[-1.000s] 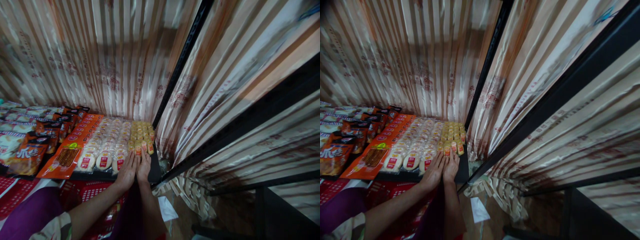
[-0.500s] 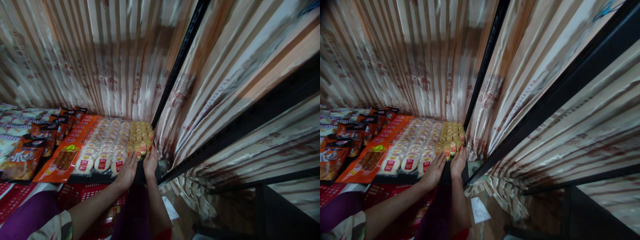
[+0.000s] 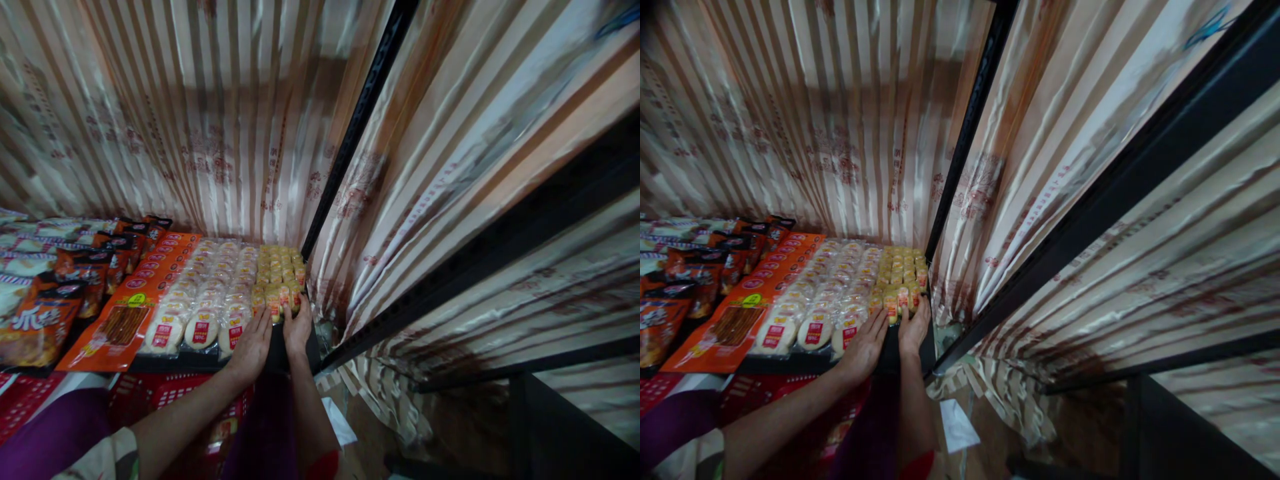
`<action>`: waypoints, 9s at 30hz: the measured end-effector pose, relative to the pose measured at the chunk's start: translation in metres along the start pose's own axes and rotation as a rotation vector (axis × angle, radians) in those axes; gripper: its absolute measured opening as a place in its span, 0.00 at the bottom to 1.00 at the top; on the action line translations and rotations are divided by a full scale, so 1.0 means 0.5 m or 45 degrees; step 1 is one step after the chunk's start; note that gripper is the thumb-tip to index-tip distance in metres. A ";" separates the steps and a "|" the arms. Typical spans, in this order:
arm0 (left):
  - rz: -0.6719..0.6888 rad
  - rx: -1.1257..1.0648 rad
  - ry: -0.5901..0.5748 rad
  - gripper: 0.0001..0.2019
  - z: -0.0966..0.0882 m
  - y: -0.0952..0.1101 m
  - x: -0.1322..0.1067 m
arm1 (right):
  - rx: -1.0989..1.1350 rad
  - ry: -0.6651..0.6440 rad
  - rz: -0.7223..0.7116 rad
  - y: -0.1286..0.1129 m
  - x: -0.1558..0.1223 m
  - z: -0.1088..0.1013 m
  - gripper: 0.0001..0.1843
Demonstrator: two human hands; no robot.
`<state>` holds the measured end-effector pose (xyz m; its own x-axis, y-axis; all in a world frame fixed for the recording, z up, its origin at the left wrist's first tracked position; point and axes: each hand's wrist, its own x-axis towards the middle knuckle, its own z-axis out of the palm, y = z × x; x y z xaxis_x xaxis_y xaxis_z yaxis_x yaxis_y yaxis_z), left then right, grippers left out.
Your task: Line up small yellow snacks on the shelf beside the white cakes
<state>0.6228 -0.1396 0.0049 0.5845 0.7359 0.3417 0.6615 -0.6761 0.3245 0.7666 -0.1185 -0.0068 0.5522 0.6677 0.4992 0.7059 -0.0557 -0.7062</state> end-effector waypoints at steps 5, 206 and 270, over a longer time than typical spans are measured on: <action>0.000 0.027 -0.008 0.25 -0.003 0.002 0.002 | 0.045 -0.013 0.025 -0.014 0.006 0.007 0.26; 0.306 0.333 0.031 0.29 0.012 0.022 0.042 | -0.062 -0.253 0.097 0.003 -0.011 0.002 0.33; -0.078 0.153 -0.004 0.11 -0.005 -0.006 0.444 | 0.174 -0.021 -0.047 -0.029 -0.052 -0.056 0.11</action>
<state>0.7495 0.0254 0.0820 0.5425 0.7762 0.3213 0.7476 -0.6205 0.2367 0.7545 -0.1560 0.0046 0.5186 0.6797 0.5186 0.6578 0.0703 -0.7499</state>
